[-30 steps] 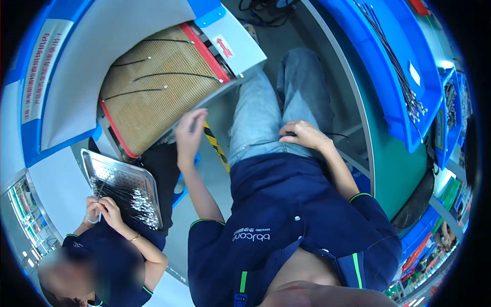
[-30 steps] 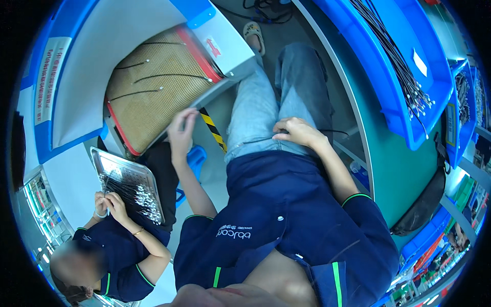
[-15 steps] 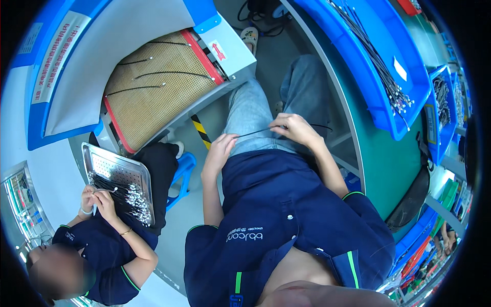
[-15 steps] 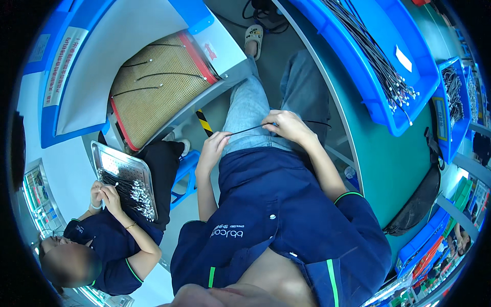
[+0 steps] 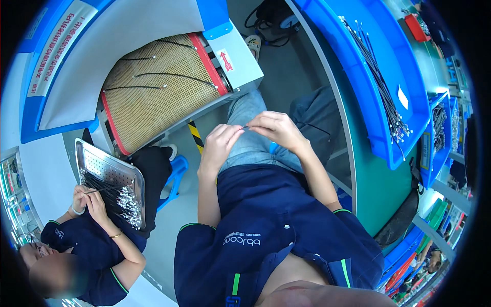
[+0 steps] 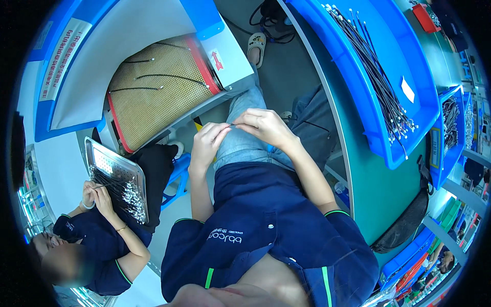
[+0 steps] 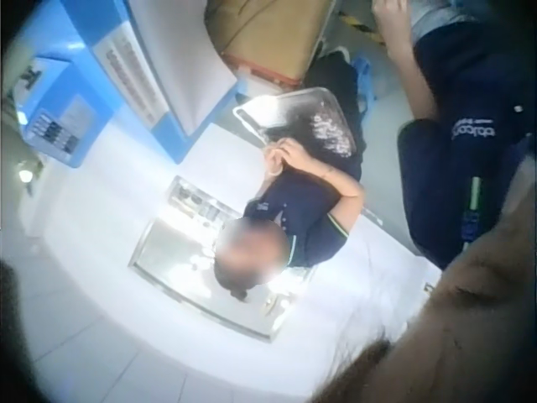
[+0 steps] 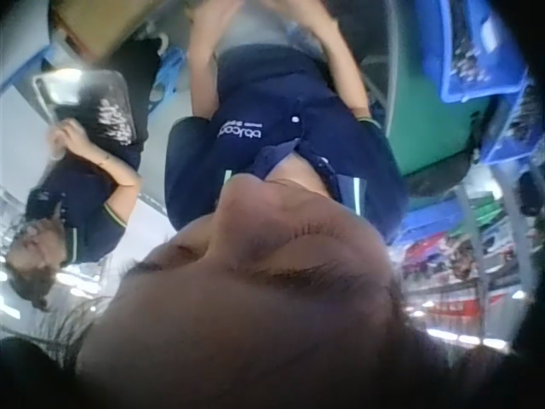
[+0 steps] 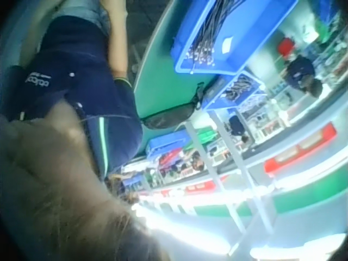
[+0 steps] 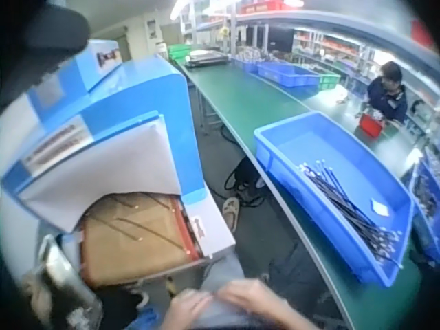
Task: The person sits at a workstation and repeatedly picks up black cables from a blue bin. They insert a small white connector into one end of each cable and place the finished item onto a woven mat. The person handles the cables one at a time, performing the same insertion action continuously.
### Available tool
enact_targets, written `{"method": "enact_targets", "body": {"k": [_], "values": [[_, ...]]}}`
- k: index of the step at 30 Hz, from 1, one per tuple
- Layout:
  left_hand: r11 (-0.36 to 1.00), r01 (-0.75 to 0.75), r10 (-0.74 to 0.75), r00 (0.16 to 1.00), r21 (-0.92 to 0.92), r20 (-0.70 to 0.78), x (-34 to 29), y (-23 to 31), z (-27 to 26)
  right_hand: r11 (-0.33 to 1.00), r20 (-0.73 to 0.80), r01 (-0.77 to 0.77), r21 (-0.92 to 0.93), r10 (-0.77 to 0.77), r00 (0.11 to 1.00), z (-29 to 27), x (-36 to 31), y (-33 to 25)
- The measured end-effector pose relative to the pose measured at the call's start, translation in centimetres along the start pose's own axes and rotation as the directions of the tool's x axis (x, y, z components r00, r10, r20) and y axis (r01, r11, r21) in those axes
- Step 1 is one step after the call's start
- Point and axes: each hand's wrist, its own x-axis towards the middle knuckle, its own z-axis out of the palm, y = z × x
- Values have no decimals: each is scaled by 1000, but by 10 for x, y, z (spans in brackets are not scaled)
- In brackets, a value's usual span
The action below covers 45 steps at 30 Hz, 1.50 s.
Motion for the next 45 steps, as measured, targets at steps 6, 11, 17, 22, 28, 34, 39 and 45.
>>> {"method": "enact_targets", "body": {"k": [6,11,17,22,28,34,39,45], "values": [[1000,-30,30,996,4,83,9,1,-4,995,11,82,-51,-82,997,-2,5,4],[993,-119,119,990,2,80,14,-5,-7,997,62,72,-33,-70,996,-5,7,5],[977,-203,199,978,70,62,14,-11,-10,999,85,28,17,-29,996,2,5,6],[977,-199,197,980,77,28,14,-10,-7,999,-18,-31,39,32,999,4,5,3],[963,-251,256,965,95,-52,18,-4,-4,981,14,-141,134,140,990,0,7,1],[966,-251,254,965,56,-67,14,-2,-2,973,64,-159,164,151,986,-2,6,-1],[961,-267,273,956,72,-105,12,-3,-4,976,3,-129,176,131,991,-5,4,3],[972,-223,231,962,72,-146,5,6,-8,969,52,-155,194,148,988,-6,9,-8]]}}
